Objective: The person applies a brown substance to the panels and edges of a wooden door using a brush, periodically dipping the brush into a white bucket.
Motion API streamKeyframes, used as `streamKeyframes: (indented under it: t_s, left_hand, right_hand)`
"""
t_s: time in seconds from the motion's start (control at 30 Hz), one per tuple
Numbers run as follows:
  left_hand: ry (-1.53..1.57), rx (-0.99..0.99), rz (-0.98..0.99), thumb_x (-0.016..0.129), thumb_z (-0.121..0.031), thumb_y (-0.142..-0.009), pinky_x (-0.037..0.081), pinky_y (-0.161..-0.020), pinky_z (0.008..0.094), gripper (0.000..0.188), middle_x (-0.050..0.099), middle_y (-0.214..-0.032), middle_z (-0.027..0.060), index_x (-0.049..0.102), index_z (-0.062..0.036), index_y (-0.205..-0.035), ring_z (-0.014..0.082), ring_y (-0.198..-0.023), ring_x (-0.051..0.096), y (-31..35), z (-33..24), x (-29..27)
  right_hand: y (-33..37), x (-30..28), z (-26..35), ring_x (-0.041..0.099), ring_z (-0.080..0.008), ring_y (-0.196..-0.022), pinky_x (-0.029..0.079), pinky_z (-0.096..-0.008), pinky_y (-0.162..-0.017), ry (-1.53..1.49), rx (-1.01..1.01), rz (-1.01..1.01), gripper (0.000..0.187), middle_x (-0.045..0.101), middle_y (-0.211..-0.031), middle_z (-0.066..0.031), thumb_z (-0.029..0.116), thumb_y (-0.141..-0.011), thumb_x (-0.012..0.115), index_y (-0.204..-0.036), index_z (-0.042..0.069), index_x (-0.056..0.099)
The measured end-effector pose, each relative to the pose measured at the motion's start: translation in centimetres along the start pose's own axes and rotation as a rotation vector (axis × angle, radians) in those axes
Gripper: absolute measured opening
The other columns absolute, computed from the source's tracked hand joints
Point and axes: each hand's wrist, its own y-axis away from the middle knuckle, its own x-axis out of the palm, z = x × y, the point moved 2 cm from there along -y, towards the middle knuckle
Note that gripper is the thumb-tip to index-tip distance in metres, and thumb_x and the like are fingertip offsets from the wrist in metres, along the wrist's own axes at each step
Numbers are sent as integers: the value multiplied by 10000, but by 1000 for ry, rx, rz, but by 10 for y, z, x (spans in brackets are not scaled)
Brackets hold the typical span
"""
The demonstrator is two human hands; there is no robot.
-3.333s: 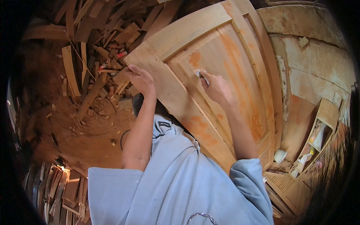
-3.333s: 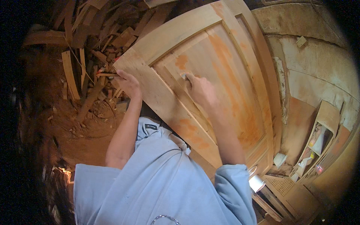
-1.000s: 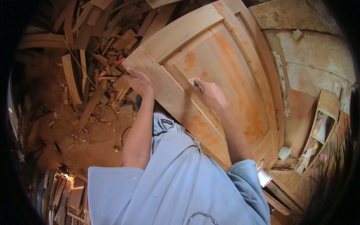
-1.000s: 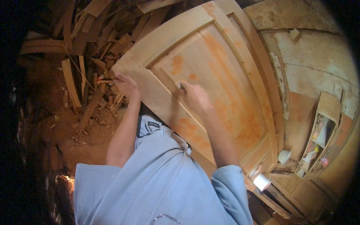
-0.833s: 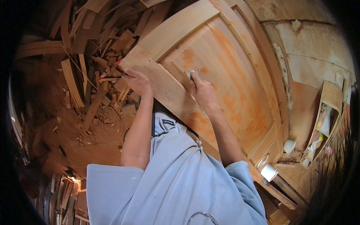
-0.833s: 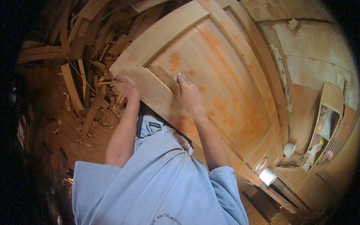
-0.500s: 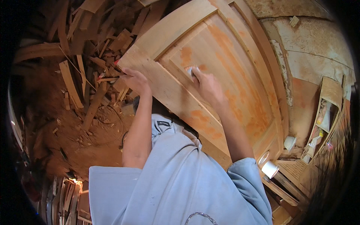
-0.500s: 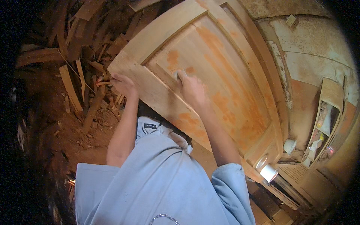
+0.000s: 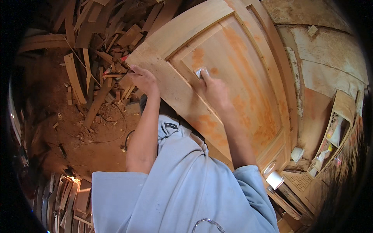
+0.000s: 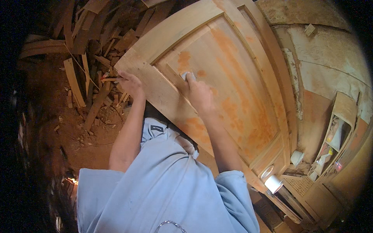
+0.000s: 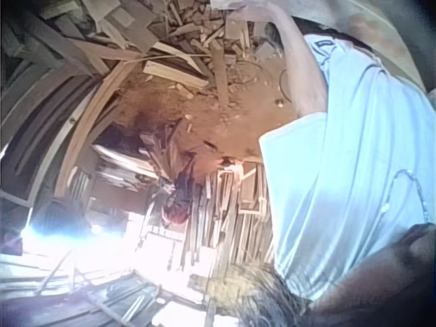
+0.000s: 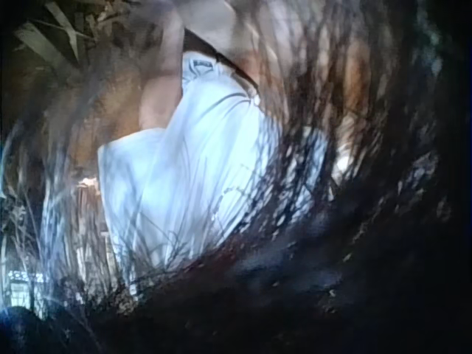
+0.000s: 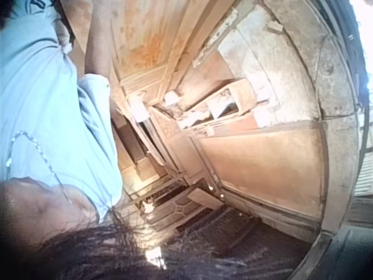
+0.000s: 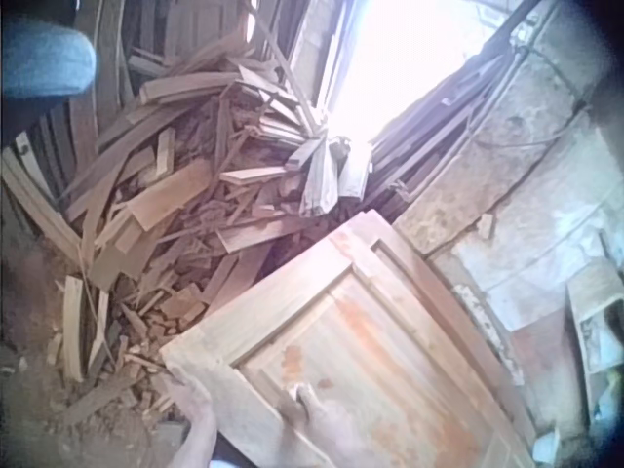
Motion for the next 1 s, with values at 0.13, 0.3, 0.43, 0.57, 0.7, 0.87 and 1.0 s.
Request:
streamKeyframes:
  t_s: [0.13, 0.3, 0.43, 0.57, 0.7, 0.87, 1.0]
  left_hand:
    - [-29, -59, 34, 284, -520, -1063, 429, -928, 538, 743, 526, -1207, 432, 426, 189, -1238, 539, -1123, 544, 6, -10, 2]
    - [-76, -127, 47, 290, -511, -1066, 416, -930, 535, 741, 529, -1176, 434, 428, 203, -1209, 543, -1119, 535, 0, -7, -8]
    - [-37, -48, 32, 286, -505, -1069, 427, -928, 518, 738, 534, -1149, 432, 428, 209, -1189, 540, -1092, 545, 0, 0, 3]
    - [27, -17, 35, 276, -506, -1071, 421, -939, 519, 739, 517, -1177, 436, 426, 207, -1195, 531, -1114, 539, -1, 5, 6]
    - [9, -81, 63, 268, -514, -1071, 420, -943, 514, 744, 515, -1188, 428, 428, 200, -1206, 522, -1111, 542, -2, 4, 4]
    - [-31, -82, 30, 263, -522, -1070, 421, -929, 516, 748, 539, -1137, 399, 438, 194, -1204, 516, -1055, 554, -5, 7, -2]
    - [-14, -78, 90, 247, -566, -1050, 393, -1039, 521, 819, 461, -1370, 408, 365, 173, -1382, 520, -1261, 476, -2, 6, 4]
  right_hand:
    - [2, 22, -9, 676, -449, -809, 530, -584, -706, -45, 98, -122, 276, 679, -863, -247, 277, -1001, 507, -1230, 143, 581]
    - [5, -15, 2, 656, -441, -829, 512, -554, -743, -34, 43, -21, 263, 681, -894, -233, 210, -970, 542, -1202, 106, 608]
    - [-28, -20, -4, 656, -438, -891, 521, -536, -785, -18, -11, -39, 228, 685, -932, -230, 185, -967, 513, -1118, 65, 635]
    - [-29, -15, 2, 664, -424, -912, 523, -525, -793, -62, -13, -20, 226, 686, -955, -240, 171, -962, 497, -1077, 60, 657]
    - [-27, -25, 21, 680, -402, -928, 534, -507, -818, -3, 112, 152, 290, 691, -1023, -236, 147, -957, 481, -1161, 78, 675]
    - [-10, -43, 24, 678, -397, -836, 536, -500, -758, -88, 75, 378, 239, 679, -915, -254, 181, -971, 488, -1097, 64, 655]
    - [-9, -9, 22, 665, -424, -809, 523, -527, -728, -59, 38, 3, 262, 674, -877, -251, 209, -991, 494, -1181, 87, 626]
